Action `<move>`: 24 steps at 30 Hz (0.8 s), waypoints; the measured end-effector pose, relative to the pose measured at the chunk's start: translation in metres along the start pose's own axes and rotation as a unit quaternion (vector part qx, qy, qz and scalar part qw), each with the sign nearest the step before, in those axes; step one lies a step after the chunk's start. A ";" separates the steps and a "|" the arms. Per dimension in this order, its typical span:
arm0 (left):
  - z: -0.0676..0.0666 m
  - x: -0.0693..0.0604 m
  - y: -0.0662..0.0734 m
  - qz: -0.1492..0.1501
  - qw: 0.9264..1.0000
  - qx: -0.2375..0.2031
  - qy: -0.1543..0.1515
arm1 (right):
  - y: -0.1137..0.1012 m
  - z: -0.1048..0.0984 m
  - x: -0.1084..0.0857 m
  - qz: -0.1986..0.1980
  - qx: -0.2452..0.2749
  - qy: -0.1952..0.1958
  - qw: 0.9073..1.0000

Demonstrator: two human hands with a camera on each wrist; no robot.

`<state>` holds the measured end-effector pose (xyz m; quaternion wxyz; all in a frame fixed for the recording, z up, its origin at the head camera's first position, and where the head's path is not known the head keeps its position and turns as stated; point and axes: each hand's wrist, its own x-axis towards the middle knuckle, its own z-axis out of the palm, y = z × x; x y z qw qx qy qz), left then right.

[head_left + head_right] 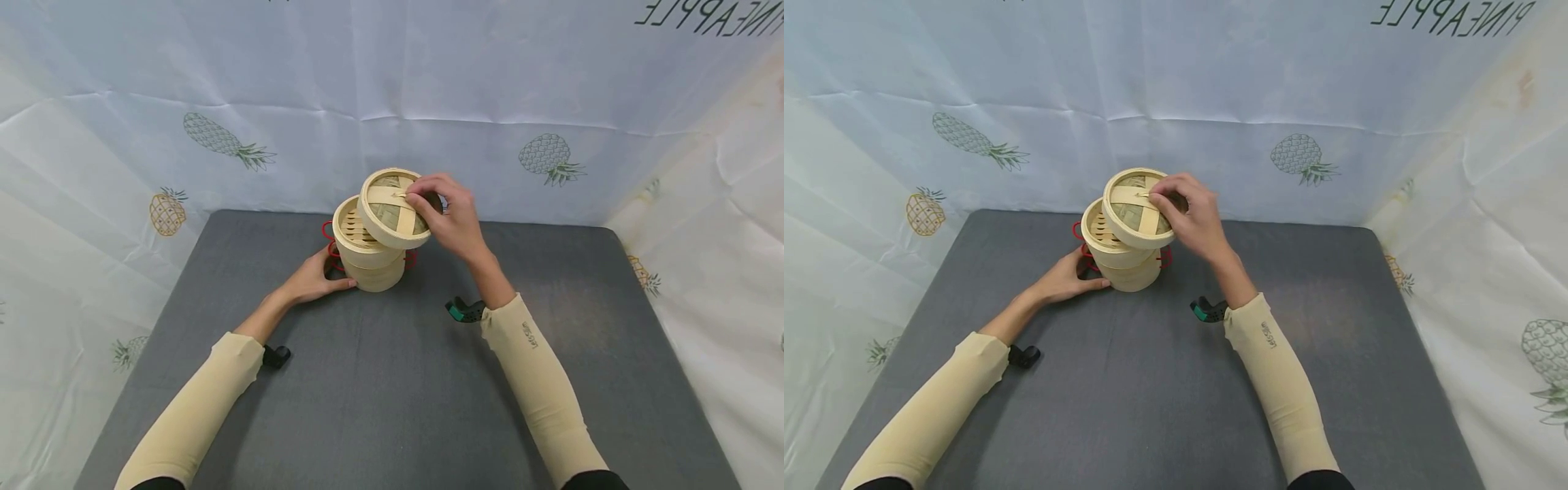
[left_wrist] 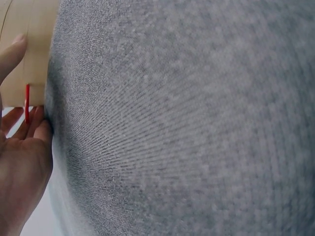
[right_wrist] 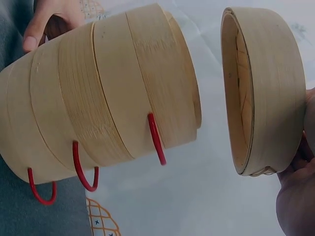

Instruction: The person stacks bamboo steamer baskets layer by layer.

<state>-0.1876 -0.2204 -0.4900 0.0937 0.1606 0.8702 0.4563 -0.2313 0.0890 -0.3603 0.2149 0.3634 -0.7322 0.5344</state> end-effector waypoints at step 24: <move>0.001 -0.001 -0.001 0.006 1.000 -0.001 -0.002 | 0.001 0.030 0.007 0.000 0.017 -0.029 0.999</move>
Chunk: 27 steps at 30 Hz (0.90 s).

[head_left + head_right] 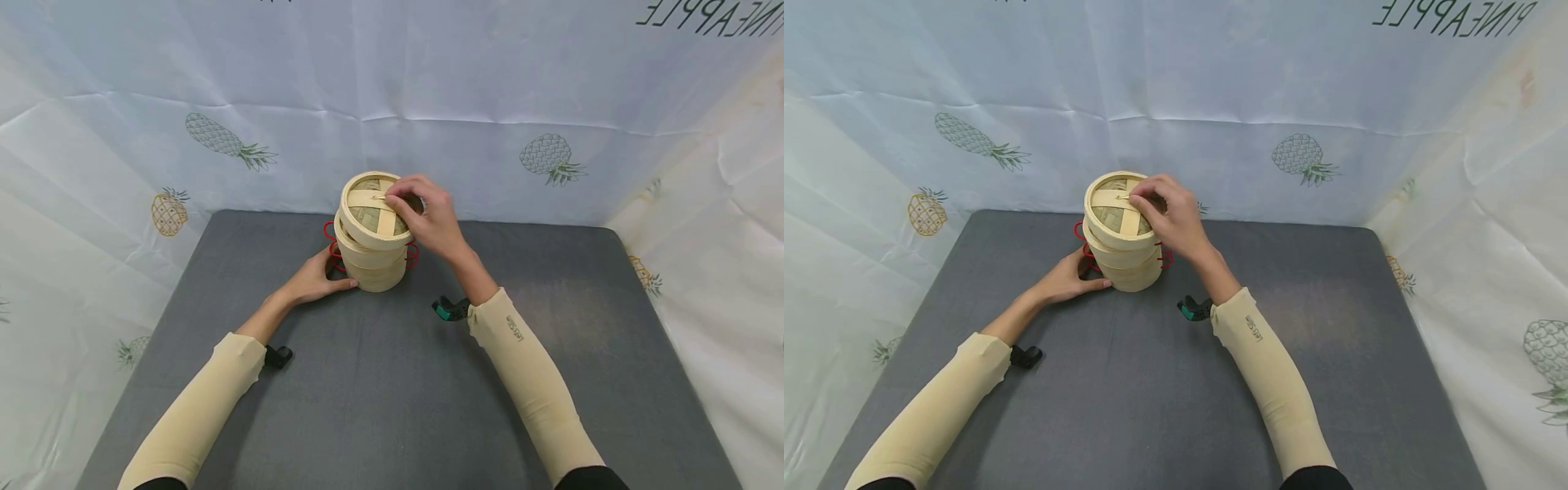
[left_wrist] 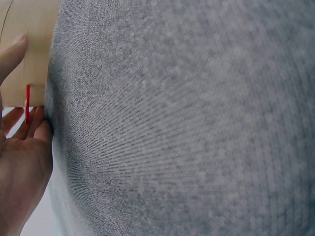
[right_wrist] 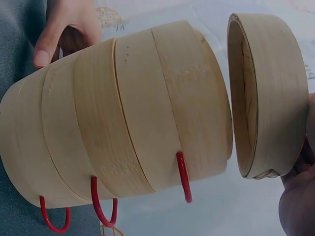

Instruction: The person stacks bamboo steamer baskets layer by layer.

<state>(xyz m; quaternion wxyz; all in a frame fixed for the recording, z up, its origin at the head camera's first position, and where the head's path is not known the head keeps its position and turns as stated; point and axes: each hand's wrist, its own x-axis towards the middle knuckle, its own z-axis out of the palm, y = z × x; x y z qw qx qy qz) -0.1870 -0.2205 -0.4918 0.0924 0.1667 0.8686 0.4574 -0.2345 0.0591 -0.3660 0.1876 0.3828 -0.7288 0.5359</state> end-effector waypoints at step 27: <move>-0.001 -0.001 -0.001 0.001 1.000 -0.009 -0.004 | 0.004 0.016 0.003 0.026 -0.024 -0.029 0.999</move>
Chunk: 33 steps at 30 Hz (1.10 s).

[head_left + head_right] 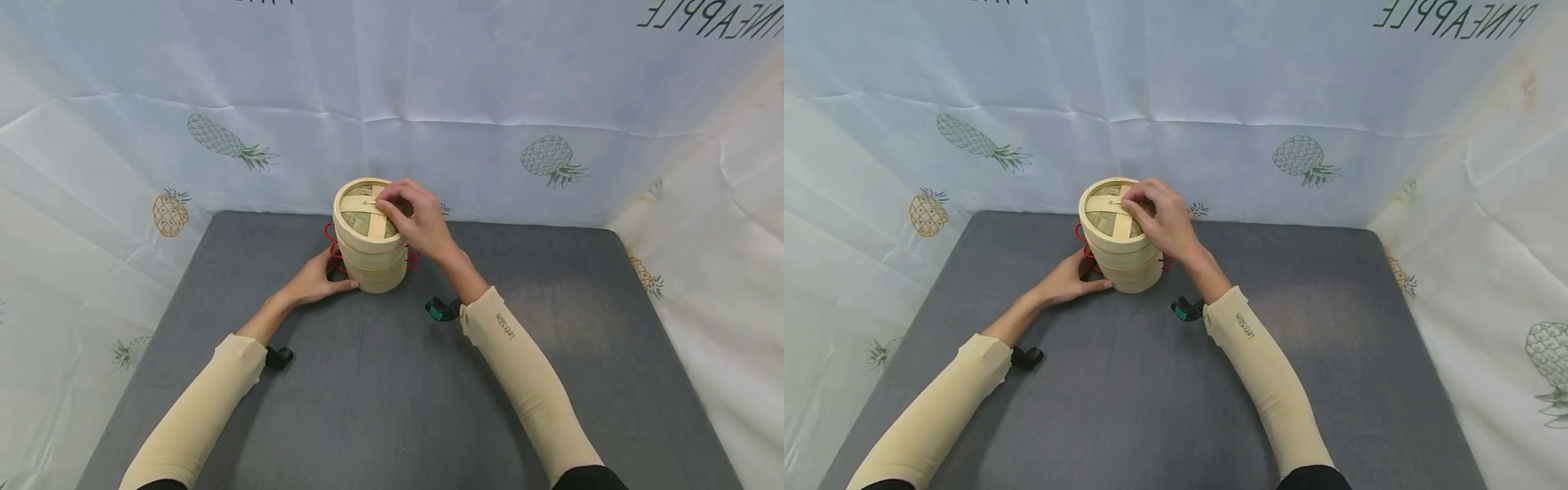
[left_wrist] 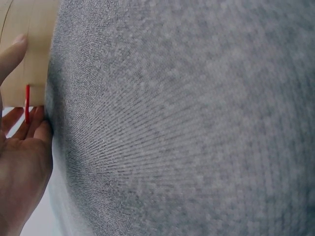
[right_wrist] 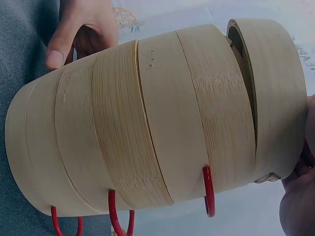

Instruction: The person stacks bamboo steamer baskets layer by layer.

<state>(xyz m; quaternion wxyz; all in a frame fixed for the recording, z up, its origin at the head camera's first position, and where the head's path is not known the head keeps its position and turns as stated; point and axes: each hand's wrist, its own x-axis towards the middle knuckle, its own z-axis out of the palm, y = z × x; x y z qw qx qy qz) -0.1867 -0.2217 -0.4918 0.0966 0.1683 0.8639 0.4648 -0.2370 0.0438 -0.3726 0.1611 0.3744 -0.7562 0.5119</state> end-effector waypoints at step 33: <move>0.000 0.001 0.001 -0.002 1.000 -0.001 0.003 | 0.000 0.006 -0.001 -0.020 -0.040 0.006 0.999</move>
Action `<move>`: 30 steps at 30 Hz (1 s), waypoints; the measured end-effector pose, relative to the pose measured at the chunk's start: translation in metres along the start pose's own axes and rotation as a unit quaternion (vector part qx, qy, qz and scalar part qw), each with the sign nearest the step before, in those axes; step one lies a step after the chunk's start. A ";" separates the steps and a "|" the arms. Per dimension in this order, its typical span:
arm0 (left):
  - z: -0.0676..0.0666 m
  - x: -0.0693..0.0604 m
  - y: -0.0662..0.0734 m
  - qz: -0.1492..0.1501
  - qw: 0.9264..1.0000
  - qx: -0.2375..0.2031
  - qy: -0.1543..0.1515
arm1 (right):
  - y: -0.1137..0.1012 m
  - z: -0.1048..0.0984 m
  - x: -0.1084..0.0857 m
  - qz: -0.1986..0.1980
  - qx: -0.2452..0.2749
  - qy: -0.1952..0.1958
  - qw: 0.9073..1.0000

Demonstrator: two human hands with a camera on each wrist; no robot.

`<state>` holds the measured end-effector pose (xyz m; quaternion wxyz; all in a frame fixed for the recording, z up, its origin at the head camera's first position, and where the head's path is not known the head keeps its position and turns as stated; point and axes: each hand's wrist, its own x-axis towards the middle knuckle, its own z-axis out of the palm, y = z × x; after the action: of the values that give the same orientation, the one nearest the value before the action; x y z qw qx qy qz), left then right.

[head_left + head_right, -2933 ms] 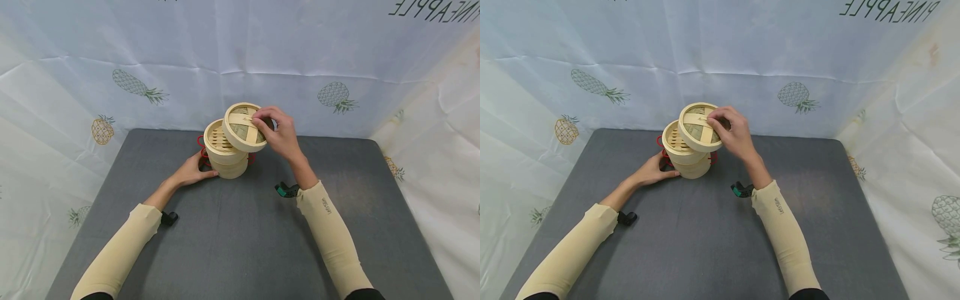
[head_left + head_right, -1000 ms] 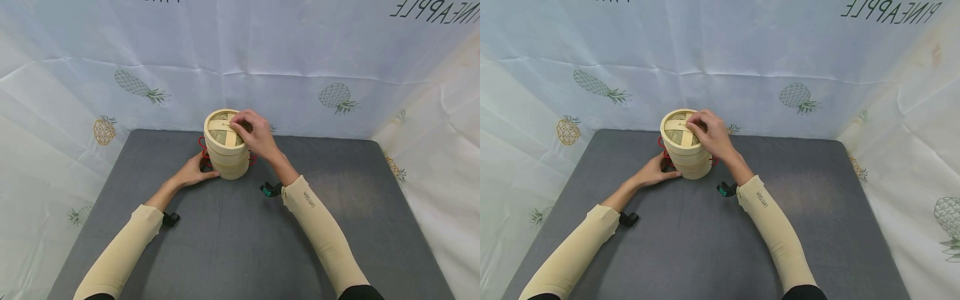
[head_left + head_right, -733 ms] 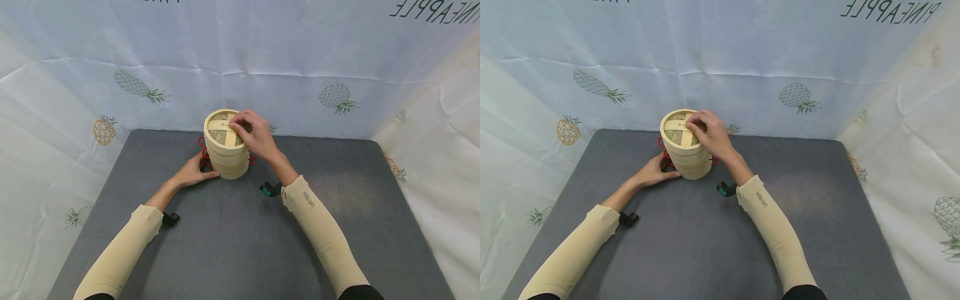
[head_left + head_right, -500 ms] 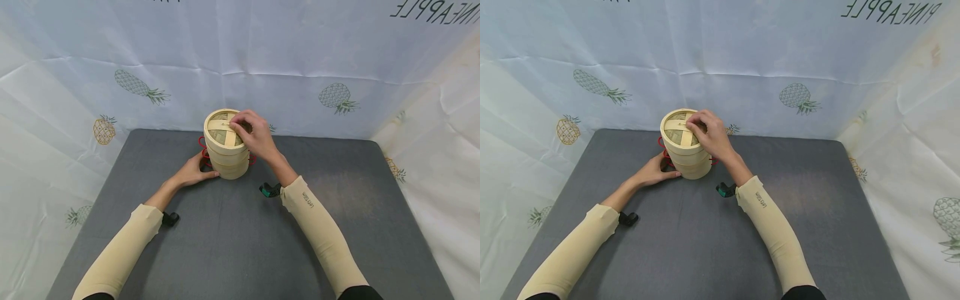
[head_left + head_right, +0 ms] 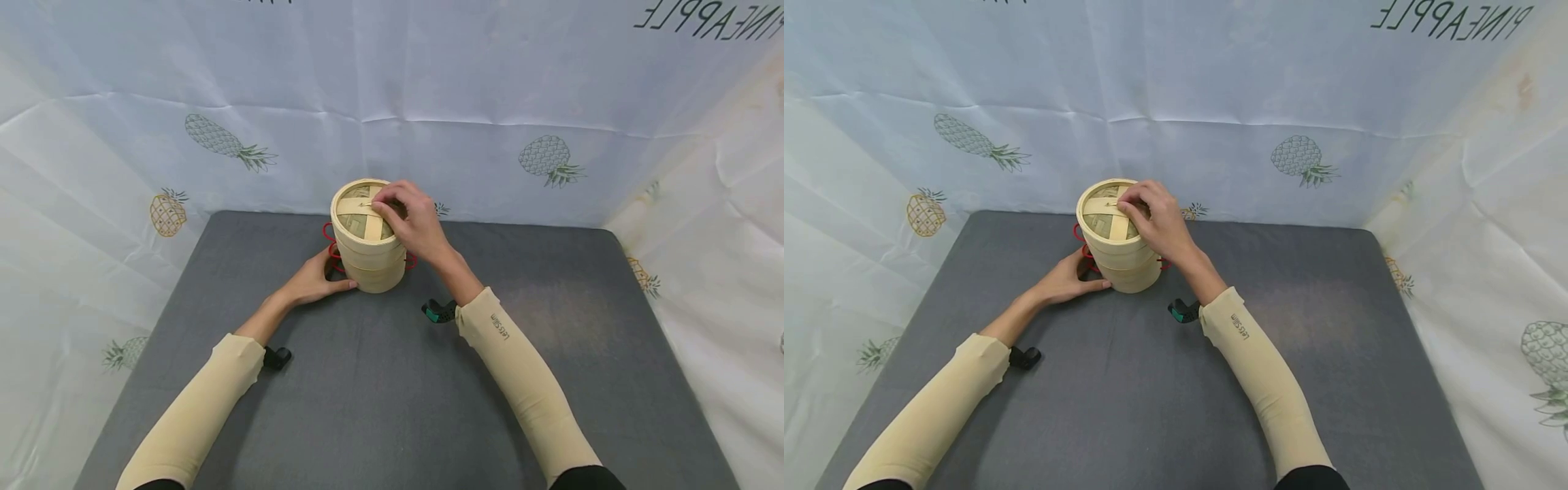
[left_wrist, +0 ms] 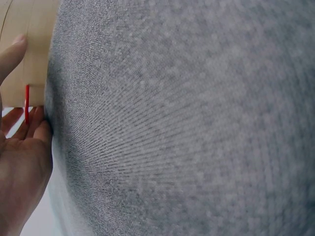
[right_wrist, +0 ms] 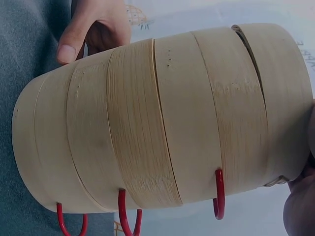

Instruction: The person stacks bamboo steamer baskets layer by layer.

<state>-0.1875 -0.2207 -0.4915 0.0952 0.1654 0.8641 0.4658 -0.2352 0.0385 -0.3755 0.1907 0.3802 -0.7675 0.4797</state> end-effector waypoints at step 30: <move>0.000 -0.001 -0.001 0.008 1.000 -0.004 -0.003 | -0.003 -0.002 0.006 0.024 -0.030 -0.054 0.998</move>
<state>-0.1869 -0.2217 -0.4924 0.0941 0.1736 0.8607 0.4693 -0.2370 0.0377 -0.3690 0.1484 0.3812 -0.7995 0.4398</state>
